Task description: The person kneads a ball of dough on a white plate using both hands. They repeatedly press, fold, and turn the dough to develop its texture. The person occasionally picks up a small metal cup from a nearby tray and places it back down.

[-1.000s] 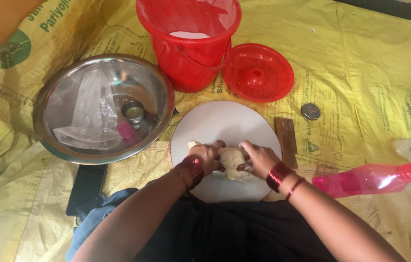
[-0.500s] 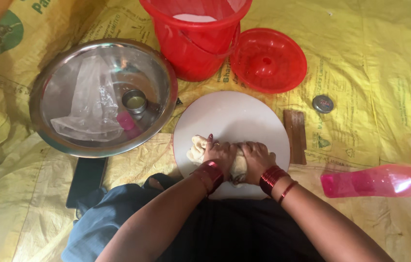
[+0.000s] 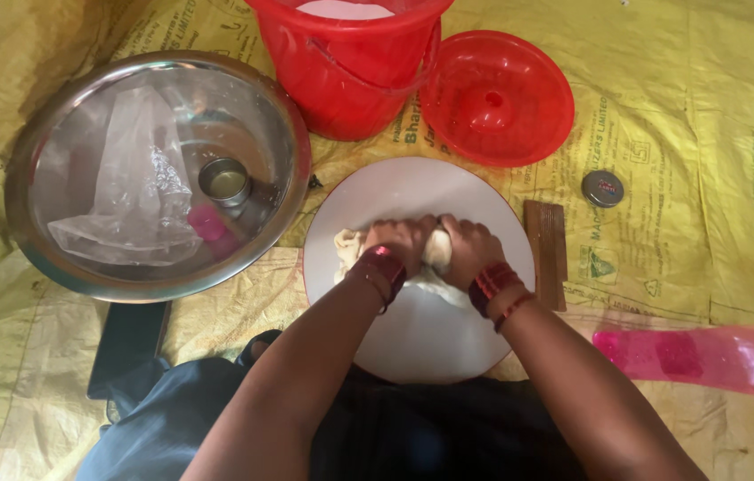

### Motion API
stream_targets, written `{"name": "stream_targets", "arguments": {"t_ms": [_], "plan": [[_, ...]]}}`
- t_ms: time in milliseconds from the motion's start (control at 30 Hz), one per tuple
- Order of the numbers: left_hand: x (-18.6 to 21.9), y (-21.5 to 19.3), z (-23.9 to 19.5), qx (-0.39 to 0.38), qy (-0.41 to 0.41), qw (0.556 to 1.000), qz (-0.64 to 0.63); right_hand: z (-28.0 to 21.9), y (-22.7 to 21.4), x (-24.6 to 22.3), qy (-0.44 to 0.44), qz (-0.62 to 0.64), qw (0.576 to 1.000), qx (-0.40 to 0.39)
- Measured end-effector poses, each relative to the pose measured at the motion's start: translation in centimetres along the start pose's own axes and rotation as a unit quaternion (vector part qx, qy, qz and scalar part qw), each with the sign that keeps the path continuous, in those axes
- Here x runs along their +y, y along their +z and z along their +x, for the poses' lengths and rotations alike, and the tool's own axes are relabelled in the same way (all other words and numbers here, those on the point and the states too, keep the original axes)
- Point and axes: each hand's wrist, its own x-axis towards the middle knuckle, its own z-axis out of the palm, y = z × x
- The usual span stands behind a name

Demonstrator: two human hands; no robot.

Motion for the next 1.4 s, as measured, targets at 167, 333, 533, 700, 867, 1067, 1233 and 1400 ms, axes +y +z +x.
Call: {"name": "stream_targets", "arguments": {"t_ms": [167,333,533,700,867,1067,1233,1400], "plan": [[-0.9,-0.3,3.7,0.019,-0.024,0.999,0.016,4.2,0.0,1.2,0.031,0.016,0.999,-0.031],[-1.5,2.5,5.0,0.088,-0.006,0.994,0.066,4.6,1.2,1.4,0.040,-0.020,0.998,0.043],[-2.3,5.0,1.4,0.140,0.082,0.978,0.130,-0.1,5.6,1.0,0.010,-0.065,0.979,0.195],[-1.5,3.4,-4.3,0.103,0.136,0.977,0.125,-4.5,4.5,-1.1,-0.004,-0.093,0.985,0.146],[0.3,1.7,-9.8,-0.023,0.113,0.986,0.119,-8.7,-1.6,-4.1,0.001,-0.037,0.994,-0.099],[1.3,2.1,-13.2,-0.110,0.131,0.977,0.127,-12.3,-5.7,-6.7,-0.076,-0.059,0.983,-0.157],[1.6,2.0,-13.0,-0.154,0.101,0.981,0.059,-12.3,-5.9,-6.9,-0.075,-0.061,0.983,-0.153],[-2.1,0.6,-9.5,0.016,-0.007,0.996,-0.085,-10.3,-3.1,-2.7,0.110,0.296,0.948,0.050]]}}
